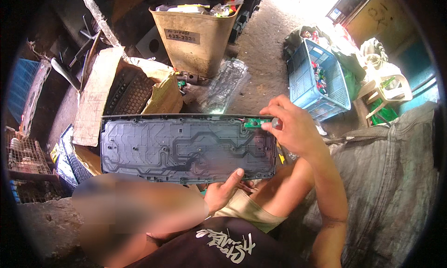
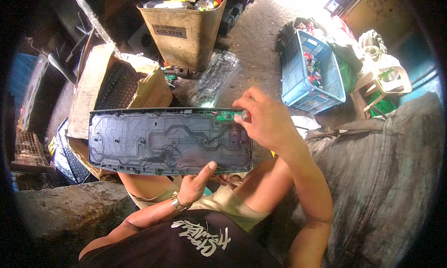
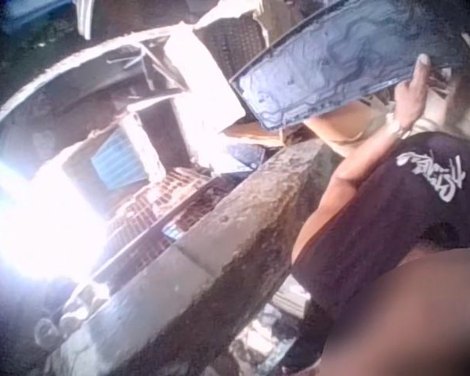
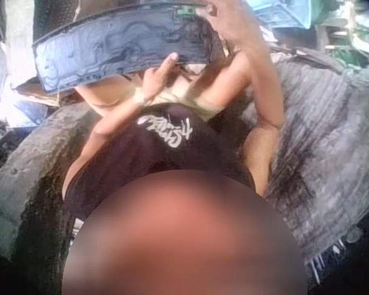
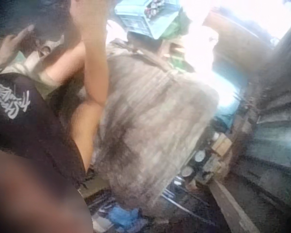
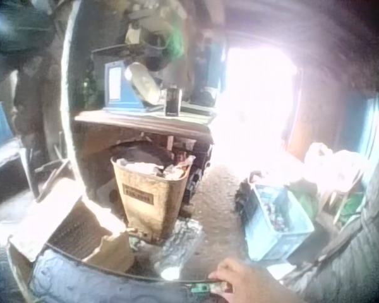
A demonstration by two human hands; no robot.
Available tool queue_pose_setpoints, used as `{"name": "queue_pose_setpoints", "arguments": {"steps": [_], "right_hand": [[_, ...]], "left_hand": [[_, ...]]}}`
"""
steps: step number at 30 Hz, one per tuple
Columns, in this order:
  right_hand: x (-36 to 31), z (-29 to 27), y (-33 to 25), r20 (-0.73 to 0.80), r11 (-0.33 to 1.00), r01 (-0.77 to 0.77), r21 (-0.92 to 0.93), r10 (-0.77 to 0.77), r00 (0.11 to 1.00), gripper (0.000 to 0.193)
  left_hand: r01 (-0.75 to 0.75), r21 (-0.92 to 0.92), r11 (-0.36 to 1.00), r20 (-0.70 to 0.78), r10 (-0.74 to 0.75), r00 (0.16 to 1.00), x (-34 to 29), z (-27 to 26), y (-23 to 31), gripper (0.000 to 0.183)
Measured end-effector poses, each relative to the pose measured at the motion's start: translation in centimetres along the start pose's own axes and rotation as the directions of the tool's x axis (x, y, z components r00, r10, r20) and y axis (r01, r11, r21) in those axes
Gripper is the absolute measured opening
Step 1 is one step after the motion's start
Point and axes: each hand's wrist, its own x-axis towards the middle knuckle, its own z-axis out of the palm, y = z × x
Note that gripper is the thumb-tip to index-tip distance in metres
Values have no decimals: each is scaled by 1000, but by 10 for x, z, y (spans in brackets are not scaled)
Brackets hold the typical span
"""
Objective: The person sits on a small stool and uses a screwdriver to remove screws from a black plastic electronic casing. They open the casing, remove a green circuit board, and place it into a plastic bag. The person then picks up another casing and begins removing screws from it as well.
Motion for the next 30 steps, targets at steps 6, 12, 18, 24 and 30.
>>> {"name": "queue_pose_setpoints", "arguments": {"steps": [6, 12, 18, 24, 30], "right_hand": [[12, 19, 27, 92, 998, 50, 24, -52, 994, 24], [-1, 18, 27, -164, 996, -38, 77, 50, 985, 23], [-22, 59, 5, -204, 975, -139, 171, 173, 964, 28], [-21, 94, 2, -303, 904, -240, 353, 353, 885, 34], [-15, 115, -14, 169, 110, -330, 937, 684, 709, 40]], "left_hand": [[-99, 50, 994, 12, 99, 995, 3, -10, -10, 42], [25, 31, 999, -31, -24, 999, 15, -21, -18, 58], [90, 92, 992, -38, -87, 995, 23, -34, -30, 63], [-150, 445, 883, -34, 184, 982, 48, -63, -82, 55], [-379, 613, 694, 59, 438, 897, 64, -71, -103, 29]]}}
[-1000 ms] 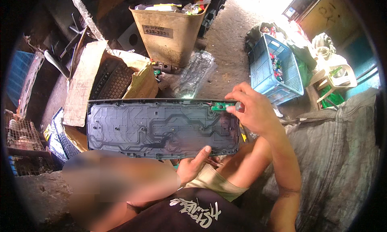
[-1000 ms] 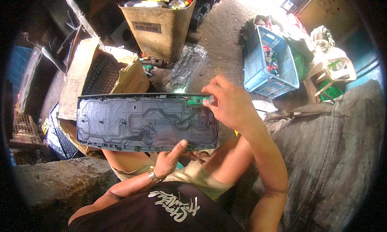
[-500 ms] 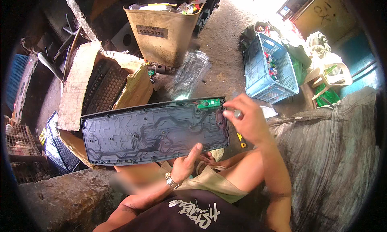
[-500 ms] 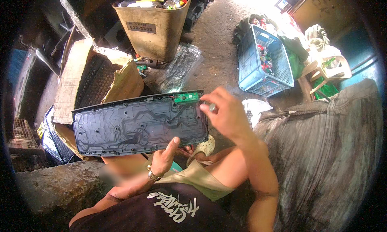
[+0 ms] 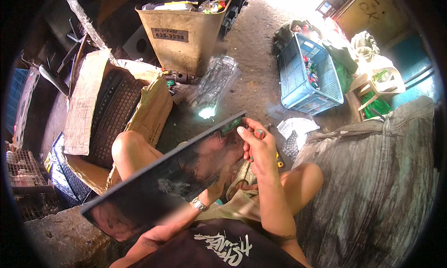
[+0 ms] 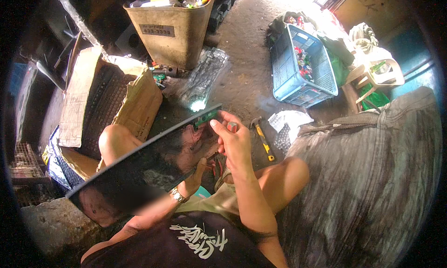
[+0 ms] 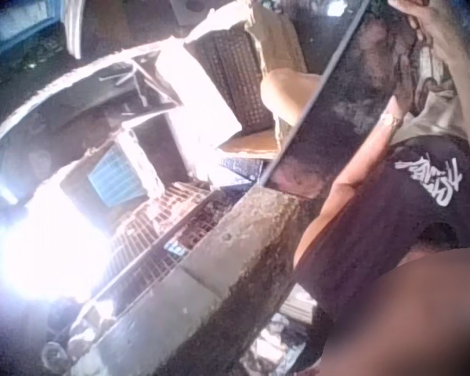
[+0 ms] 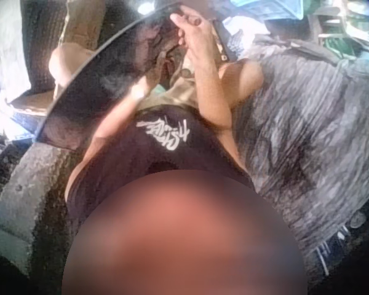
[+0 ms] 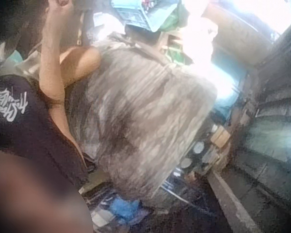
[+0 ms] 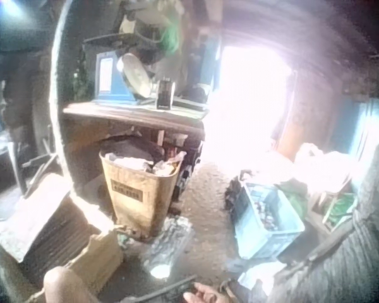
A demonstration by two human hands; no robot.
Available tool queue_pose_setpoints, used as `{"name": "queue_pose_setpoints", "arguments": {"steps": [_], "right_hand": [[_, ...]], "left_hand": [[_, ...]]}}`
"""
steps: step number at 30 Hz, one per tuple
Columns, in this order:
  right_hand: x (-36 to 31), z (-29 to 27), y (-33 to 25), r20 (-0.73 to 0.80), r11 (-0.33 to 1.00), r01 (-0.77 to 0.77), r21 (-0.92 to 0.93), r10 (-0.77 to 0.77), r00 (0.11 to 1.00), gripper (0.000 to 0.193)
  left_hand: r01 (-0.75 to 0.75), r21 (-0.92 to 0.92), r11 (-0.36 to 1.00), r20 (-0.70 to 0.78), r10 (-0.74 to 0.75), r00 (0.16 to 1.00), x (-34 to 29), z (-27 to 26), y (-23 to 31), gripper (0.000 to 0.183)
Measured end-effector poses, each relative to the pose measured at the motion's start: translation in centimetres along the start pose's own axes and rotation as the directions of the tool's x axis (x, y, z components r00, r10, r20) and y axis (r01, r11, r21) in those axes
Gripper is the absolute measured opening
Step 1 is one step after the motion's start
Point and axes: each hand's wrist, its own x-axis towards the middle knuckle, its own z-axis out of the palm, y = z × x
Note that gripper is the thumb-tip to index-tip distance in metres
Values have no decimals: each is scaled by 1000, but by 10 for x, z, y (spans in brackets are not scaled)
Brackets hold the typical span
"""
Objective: The person sits on a small stool and uses a screwdriver to remove screws from a black plastic electronic casing. They open the casing, remove a green circuit board, and place it into a plastic bag. The person then picks up another casing and begins removing screws from it as well.
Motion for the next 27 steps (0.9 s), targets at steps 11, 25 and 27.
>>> {"name": "queue_pose_setpoints", "arguments": {"steps": [11, 25, 27], "right_hand": [[-36, 7, -33, -7, 862, 428, -273, -446, 895, 25], [33, 14, 60, -38, 584, 361, -727, -559, 828, 48], [34, 16, 59, -30, 561, 342, -754, -549, 835, 50]], "left_hand": [[-198, 557, 806, 61, 197, 978, -8, -20, -34, 78], [-222, 590, 776, 26, 257, 966, -15, -5, -43, 51], [-23, 601, 799, 97, -44, 994, -16, -8, -28, 58]]}}
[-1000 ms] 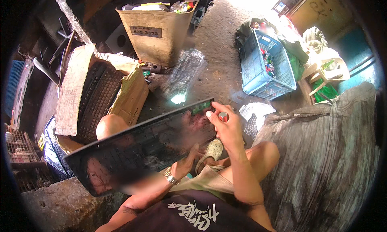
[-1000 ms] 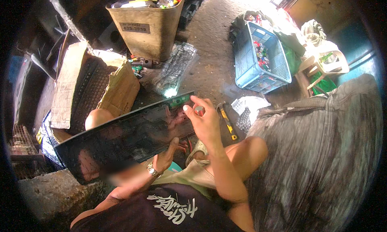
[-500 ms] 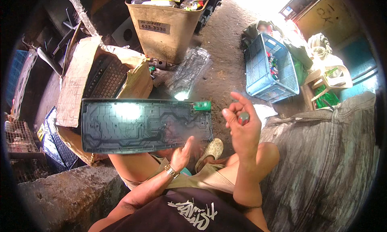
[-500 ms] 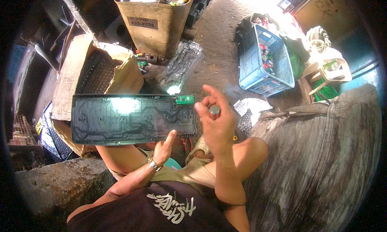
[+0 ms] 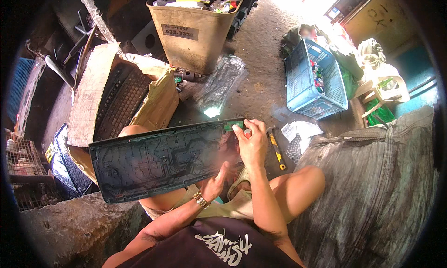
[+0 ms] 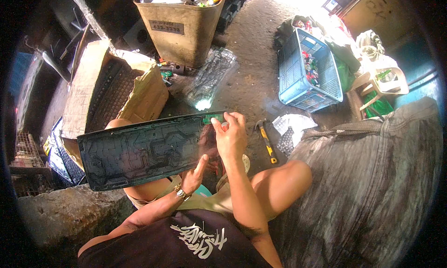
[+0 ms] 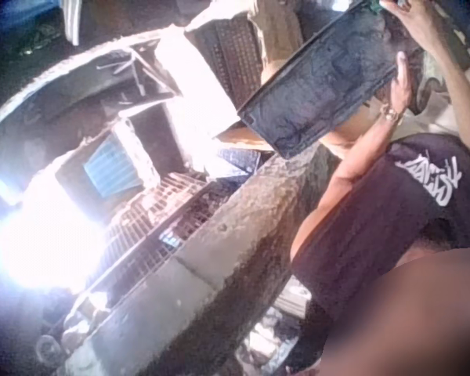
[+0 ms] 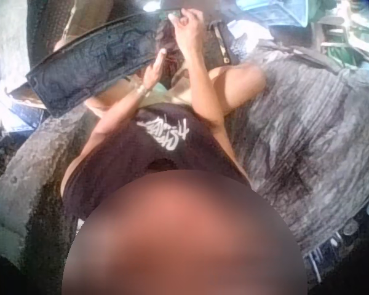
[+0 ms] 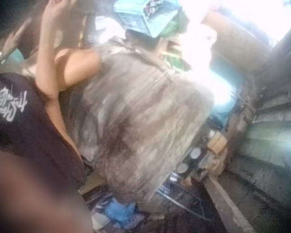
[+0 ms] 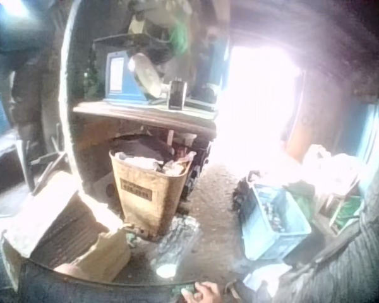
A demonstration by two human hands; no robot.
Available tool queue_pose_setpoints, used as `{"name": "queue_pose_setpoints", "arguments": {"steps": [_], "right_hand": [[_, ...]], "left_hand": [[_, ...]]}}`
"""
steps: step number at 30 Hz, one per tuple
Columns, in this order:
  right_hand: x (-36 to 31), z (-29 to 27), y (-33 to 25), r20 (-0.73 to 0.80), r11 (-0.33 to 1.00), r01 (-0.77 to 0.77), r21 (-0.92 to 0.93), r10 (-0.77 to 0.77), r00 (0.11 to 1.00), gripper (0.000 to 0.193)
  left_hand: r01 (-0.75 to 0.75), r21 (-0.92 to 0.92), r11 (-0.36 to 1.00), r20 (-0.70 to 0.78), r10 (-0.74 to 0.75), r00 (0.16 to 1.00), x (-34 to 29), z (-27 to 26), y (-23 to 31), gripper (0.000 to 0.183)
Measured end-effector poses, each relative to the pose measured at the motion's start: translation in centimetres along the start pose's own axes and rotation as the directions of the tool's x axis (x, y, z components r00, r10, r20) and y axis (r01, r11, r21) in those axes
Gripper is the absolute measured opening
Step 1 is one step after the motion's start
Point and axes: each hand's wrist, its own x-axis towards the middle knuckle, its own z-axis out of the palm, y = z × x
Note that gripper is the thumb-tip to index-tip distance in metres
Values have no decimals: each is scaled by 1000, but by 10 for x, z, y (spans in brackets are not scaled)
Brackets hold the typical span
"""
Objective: The person sits on a small stool and uses a screwdriver to remove screws from a black plastic electronic casing. They open the casing, remove a green circuit board, and place it into a plastic bag. The person then picks up another casing and begins removing screws from it as well.
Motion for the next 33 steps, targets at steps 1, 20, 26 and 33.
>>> {"name": "queue_pose_setpoints", "arguments": {"steps": [1, 20, 26, 33], "right_hand": [[1, 0, -1, -1, 1000, 15, -17, -15, 1000, 50], [-7, -34, -33, -10, 817, 454, 355, -483, 876, 14], [54, -128, -43, -142, 811, 2, 586, 100, 985, 19], [186, 13, -29, 42, 750, 55, 659, -110, 993, 41]], "left_hand": [[-39, -40, 998, -57, 36, 998, 0, -4, 5, 61], [-57, 196, 979, -354, 125, 927, 13, 24, -47, 79], [-4, -575, 818, -146, -97, 985, 22, 45, -35, 60], [348, -792, 502, 185, -346, 920, 12, 1, -10, 60]]}}
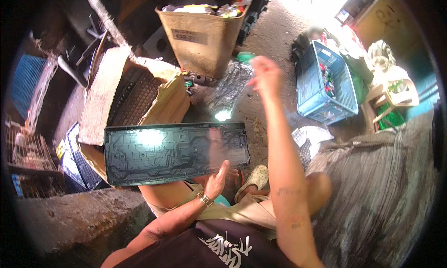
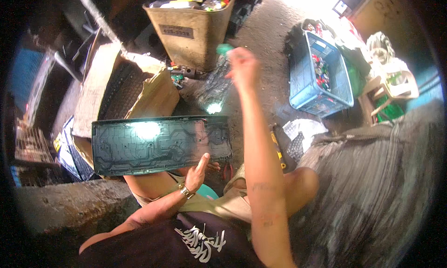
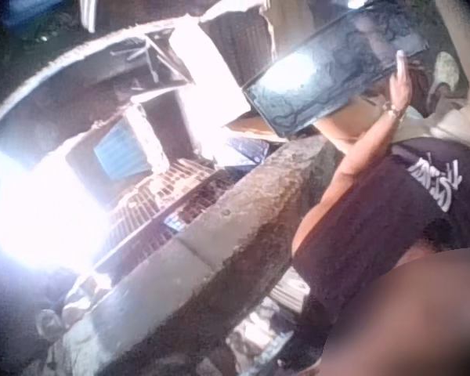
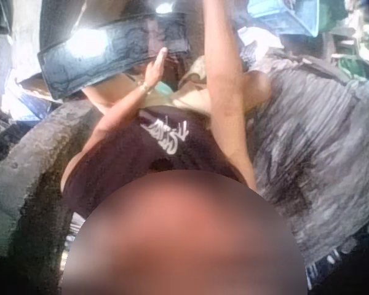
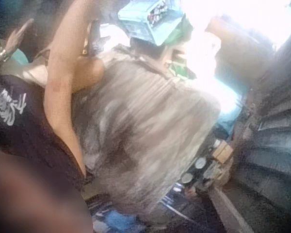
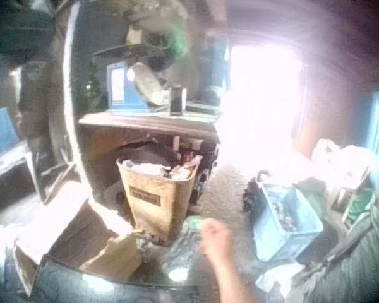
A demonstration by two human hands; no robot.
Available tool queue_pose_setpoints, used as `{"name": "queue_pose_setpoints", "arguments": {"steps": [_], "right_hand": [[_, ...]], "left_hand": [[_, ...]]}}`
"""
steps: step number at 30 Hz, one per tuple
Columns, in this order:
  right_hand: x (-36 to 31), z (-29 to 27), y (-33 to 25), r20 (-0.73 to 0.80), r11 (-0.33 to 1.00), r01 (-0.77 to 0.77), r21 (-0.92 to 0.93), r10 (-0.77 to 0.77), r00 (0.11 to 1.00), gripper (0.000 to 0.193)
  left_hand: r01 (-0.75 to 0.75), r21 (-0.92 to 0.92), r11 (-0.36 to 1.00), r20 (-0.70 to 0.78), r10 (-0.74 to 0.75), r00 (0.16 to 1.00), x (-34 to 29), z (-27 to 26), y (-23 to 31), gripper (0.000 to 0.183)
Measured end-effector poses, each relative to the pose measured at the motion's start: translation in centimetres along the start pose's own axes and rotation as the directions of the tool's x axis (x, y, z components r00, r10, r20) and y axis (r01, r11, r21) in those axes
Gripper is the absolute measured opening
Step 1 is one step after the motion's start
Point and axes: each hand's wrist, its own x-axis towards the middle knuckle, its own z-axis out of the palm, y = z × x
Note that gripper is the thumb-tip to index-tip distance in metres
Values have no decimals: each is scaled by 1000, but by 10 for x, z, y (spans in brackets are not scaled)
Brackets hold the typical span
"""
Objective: The person sits on a small stool and uses a screwdriver to remove screws from a black plastic electronic casing. They open the casing, remove a green circuit board, and place it into a plastic bag. The person then picks up another casing and begins removing screws from it as well.
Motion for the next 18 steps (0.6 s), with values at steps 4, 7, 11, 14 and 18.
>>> {"name": "queue_pose_setpoints", "arguments": {"steps": [4, 7, 11, 14, 18], "right_hand": [[-14, 22, 79, -143, 937, -241, -254, 210, 967, 34], [-66, -12, 96, -16, 917, -397, -49, 396, 918, 27], [-149, -57, 75, -66, 852, -496, -170, 492, 868, 25], [-180, -56, 56, 108, 922, -175, -345, 224, 969, 29], [-189, -45, 36, 170, 908, -35, -417, 116, 979, 34]], "left_hand": [[-207, 309, 928, -55, 235, 971, 0, -3, -7, 56], [-242, 408, 880, -85, 301, 950, 7, -8, -17, 50], [-167, 655, 737, -78, 286, 955, 9, -20, -4, 39], [-87, 659, 747, -74, 179, 981, 0, -19, 15, 49], [-377, 693, 615, -53, 565, 823, -10, -12, 20, 36]]}}
